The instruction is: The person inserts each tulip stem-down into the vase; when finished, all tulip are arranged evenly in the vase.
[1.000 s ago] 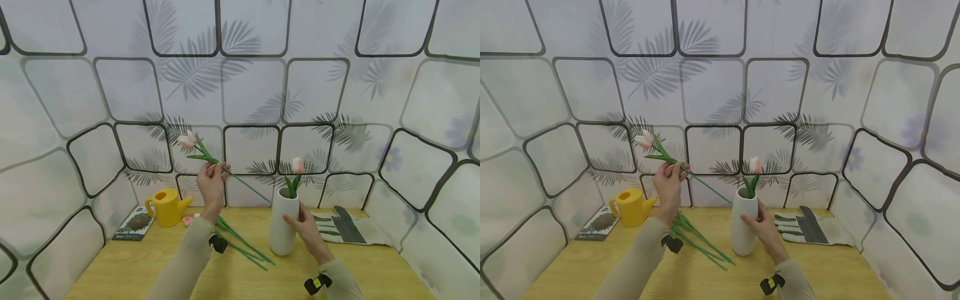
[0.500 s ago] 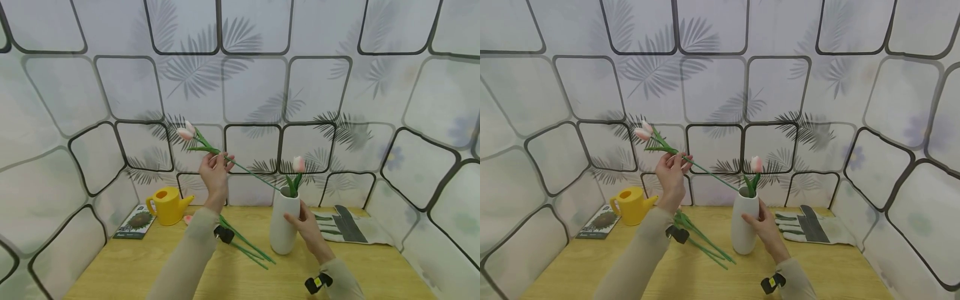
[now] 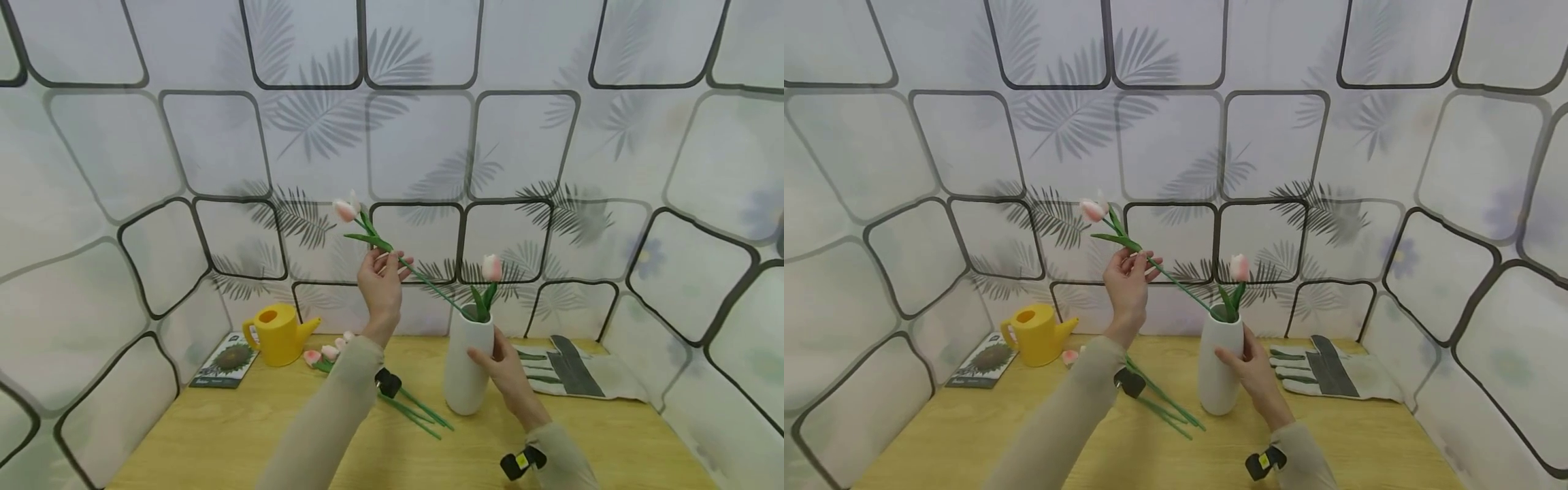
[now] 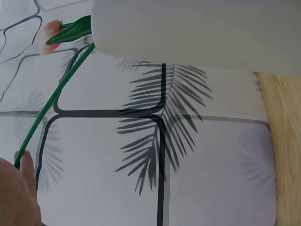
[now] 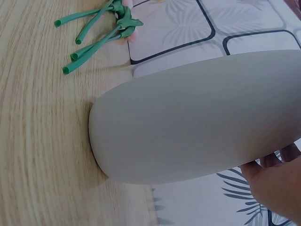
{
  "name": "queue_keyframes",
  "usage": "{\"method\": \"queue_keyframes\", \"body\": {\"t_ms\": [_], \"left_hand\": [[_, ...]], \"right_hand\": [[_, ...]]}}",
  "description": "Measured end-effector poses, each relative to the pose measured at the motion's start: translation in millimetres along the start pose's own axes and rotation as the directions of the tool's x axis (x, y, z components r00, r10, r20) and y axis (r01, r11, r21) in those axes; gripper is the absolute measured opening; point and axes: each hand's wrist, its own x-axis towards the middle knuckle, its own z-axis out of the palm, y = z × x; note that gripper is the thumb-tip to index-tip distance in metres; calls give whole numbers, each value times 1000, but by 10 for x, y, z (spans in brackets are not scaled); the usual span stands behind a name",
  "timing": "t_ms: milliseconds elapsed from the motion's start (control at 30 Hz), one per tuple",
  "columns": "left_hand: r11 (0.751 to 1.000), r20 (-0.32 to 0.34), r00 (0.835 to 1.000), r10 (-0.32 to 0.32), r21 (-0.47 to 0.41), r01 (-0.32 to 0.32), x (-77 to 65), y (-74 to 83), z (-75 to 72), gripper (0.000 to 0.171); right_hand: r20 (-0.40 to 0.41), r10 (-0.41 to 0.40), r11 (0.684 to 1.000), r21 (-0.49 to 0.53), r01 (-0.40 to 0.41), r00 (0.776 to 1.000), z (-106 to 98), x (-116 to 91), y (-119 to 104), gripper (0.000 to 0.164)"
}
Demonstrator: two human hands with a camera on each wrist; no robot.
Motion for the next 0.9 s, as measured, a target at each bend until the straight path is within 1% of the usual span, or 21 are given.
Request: {"method": "queue_keyframes", "body": {"t_ms": [100, 267, 400, 567, 667, 733, 833, 900], "left_hand": [[1000, 20, 1000, 9, 19, -10, -54, -49, 8, 16], [999, 85, 996, 13, 39, -16, -121, -120, 71, 16], [998, 144, 990, 12, 65, -21, -173, -154, 146, 18], [993, 198, 980, 11, 112, -34, -220, -168, 236, 20], [990, 242, 970, 8, 135, -42, -254, -193, 281, 21], [987, 273, 962, -7, 159, -38, -292, -216, 312, 21], [980, 316, 947, -56, 198, -8, -359, -251, 344, 25], [972, 330, 940, -87, 235, 7, -404, -273, 361, 26]], "right_hand": [[6, 14, 1000, -3, -14, 1000, 21, 0, 10, 81], [7, 25, 1000, 2, -25, 1000, 24, -12, -5, 81], [2, 22, 1000, -1, -22, 1000, 12, -4, -12, 82], [5, 6, 1000, -9, -6, 1000, -2, 3, -8, 79], [8, 2, 1000, -9, -2, 1000, -3, 2, -1, 79], [6, 2, 1000, -8, -2, 1000, -3, 2, 2, 79], [-1, 1, 1000, -4, -1, 1000, -2, 7, 10, 80], [-3, 3, 1000, -4, -3, 1000, -1, 10, 14, 80]]}}
